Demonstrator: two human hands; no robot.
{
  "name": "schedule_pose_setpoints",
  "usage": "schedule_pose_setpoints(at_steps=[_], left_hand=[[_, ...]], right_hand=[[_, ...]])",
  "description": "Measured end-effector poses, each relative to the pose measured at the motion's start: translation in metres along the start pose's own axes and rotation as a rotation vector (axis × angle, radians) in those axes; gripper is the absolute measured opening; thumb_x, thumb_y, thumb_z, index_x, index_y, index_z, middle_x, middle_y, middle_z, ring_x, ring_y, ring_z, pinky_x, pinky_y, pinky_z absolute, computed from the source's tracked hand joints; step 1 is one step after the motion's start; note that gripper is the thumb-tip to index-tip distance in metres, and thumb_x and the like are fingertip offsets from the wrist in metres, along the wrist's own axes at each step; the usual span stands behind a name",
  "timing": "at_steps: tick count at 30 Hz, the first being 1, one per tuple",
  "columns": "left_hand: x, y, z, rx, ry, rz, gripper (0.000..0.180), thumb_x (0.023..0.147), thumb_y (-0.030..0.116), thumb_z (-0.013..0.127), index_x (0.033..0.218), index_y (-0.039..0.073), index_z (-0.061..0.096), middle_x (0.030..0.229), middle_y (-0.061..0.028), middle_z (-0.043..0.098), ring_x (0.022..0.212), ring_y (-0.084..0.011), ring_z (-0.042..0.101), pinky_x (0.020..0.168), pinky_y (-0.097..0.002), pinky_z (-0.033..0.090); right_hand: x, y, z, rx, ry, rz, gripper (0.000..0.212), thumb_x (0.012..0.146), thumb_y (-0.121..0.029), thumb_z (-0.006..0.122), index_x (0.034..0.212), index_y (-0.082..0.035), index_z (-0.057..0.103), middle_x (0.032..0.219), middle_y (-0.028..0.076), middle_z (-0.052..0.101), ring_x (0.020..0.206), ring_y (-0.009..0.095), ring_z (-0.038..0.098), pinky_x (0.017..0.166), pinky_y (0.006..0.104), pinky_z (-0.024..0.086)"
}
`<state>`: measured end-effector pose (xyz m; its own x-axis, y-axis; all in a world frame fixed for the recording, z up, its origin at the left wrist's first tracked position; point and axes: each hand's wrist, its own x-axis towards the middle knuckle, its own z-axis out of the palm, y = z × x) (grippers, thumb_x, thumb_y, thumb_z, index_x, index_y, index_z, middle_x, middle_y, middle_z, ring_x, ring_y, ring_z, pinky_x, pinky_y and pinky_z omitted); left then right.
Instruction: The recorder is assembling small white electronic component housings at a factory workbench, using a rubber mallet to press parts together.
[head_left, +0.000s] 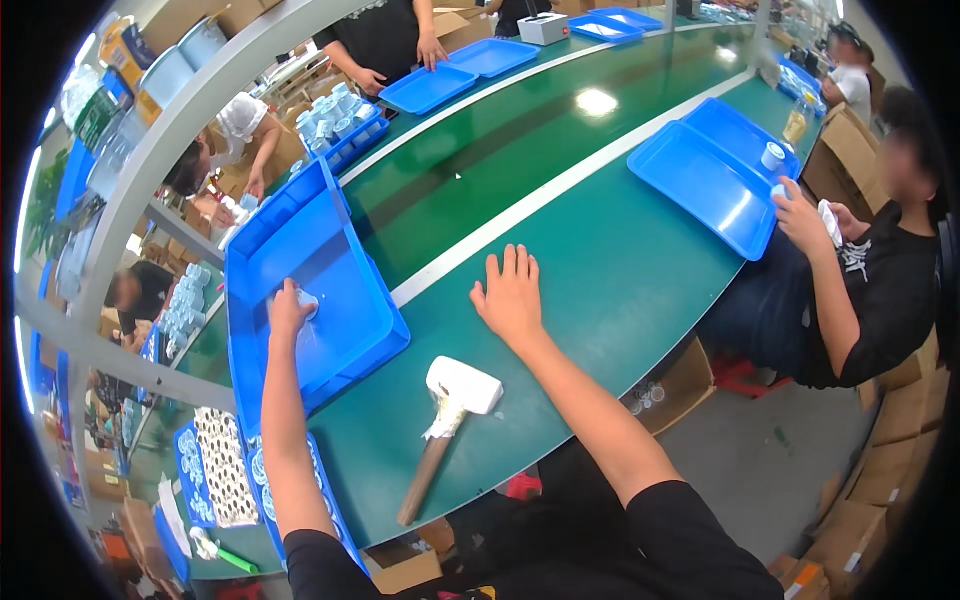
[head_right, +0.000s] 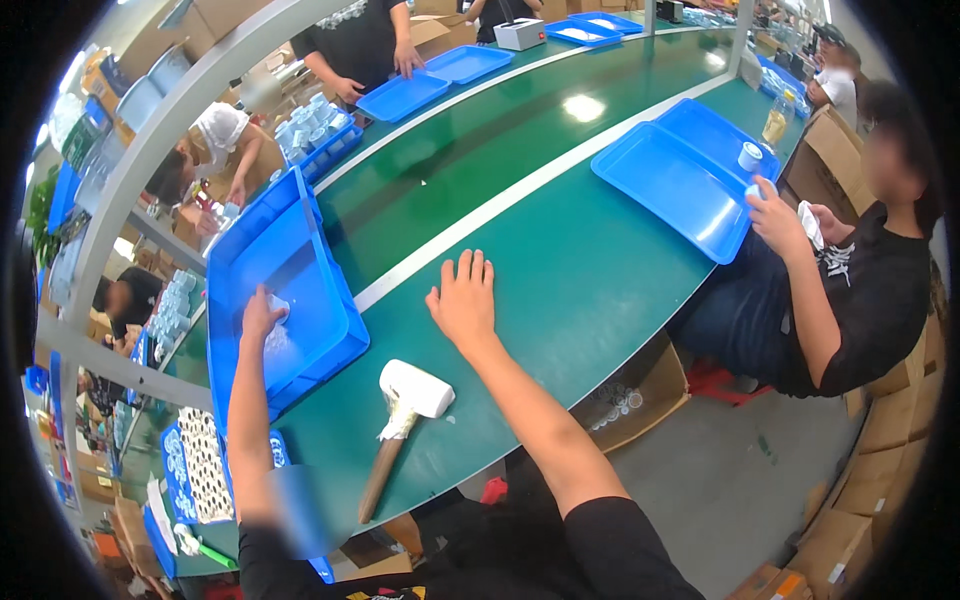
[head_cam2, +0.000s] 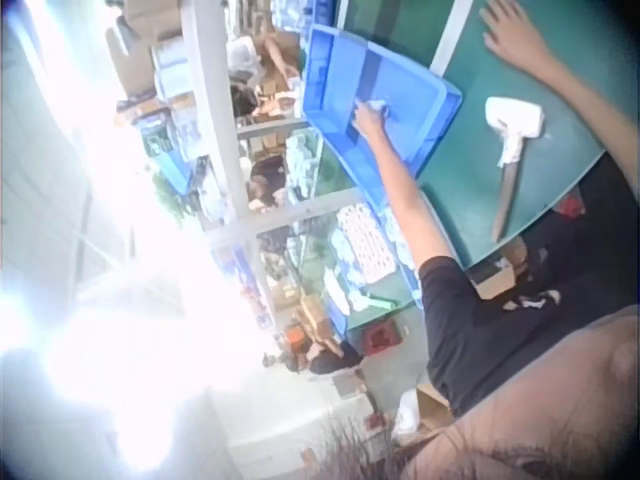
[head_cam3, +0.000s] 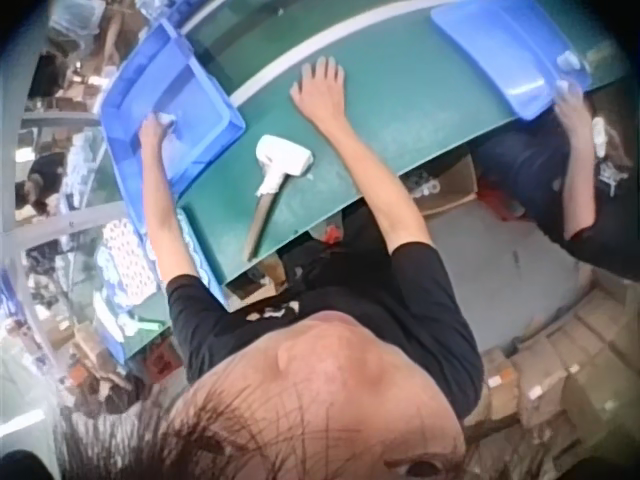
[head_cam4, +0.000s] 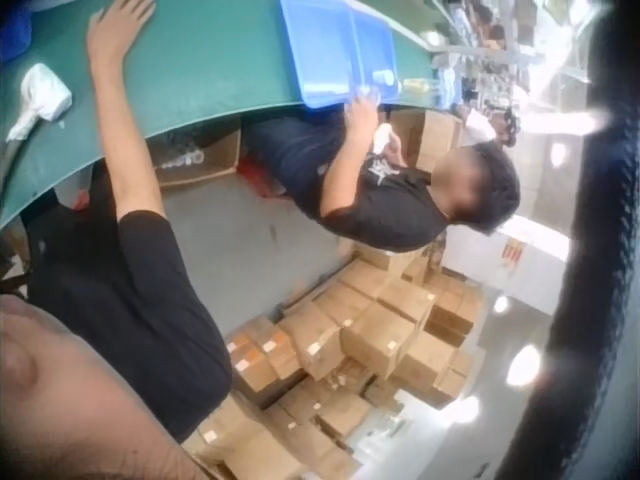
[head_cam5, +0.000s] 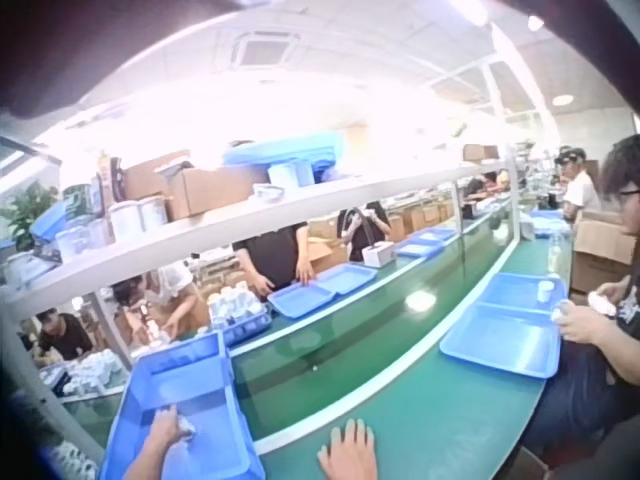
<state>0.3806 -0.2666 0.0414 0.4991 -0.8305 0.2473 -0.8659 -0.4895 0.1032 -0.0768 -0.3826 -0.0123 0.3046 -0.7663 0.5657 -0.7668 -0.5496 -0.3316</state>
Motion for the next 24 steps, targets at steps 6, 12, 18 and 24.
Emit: schedule_pose_setpoints(at_steps=[6,12,18,24], left_hand=[[-0.078,0.039,-0.085,-1.422,0.263,-0.23,0.047,0.093,0.01,0.076,0.132,-0.005,0.055,0.128,-0.0185,0.065,0.117,-0.0302,0.067,0.101,-0.0412,0.058],[-0.251,0.167,-0.181,-1.976,0.325,-0.006,0.049,0.101,0.029,0.069,0.137,-0.001,0.055,0.129,-0.0154,0.067,0.118,-0.0291,0.066,0.106,-0.0416,0.053],[-0.384,0.215,-0.22,-2.271,0.368,0.017,0.056,0.108,0.04,0.045,0.149,0.002,0.048,0.126,-0.0234,0.068,0.109,-0.0334,0.071,0.094,-0.0433,0.059],[-0.463,0.235,-0.224,-2.585,0.43,0.11,0.064,0.106,0.049,0.039,0.153,0.005,0.043,0.116,-0.0221,0.066,0.093,-0.0317,0.068,0.078,-0.0442,0.057]], right_hand=[[0.004,-0.007,0.015,-0.055,0.072,-0.042,0.046,0.088,-0.035,0.066,0.117,0.001,0.063,0.133,0.029,0.058,0.131,0.045,0.051,0.111,0.0565,0.04],[0.008,0.027,0.018,0.011,0.056,-0.109,0.042,0.088,-0.035,0.069,0.113,-0.001,0.067,0.129,0.026,0.062,0.126,0.043,0.056,0.106,0.0546,0.045],[0.007,0.03,0.04,0.005,-0.009,-0.162,0.056,0.093,-0.042,0.065,0.131,-0.002,0.065,0.14,0.027,0.059,0.134,0.043,0.053,0.113,0.0533,0.042],[0.009,0.038,0.04,0.051,-0.116,-0.215,0.054,0.093,-0.043,0.066,0.129,-0.002,0.065,0.137,0.028,0.06,0.132,0.043,0.054,0.112,0.053,0.043]])
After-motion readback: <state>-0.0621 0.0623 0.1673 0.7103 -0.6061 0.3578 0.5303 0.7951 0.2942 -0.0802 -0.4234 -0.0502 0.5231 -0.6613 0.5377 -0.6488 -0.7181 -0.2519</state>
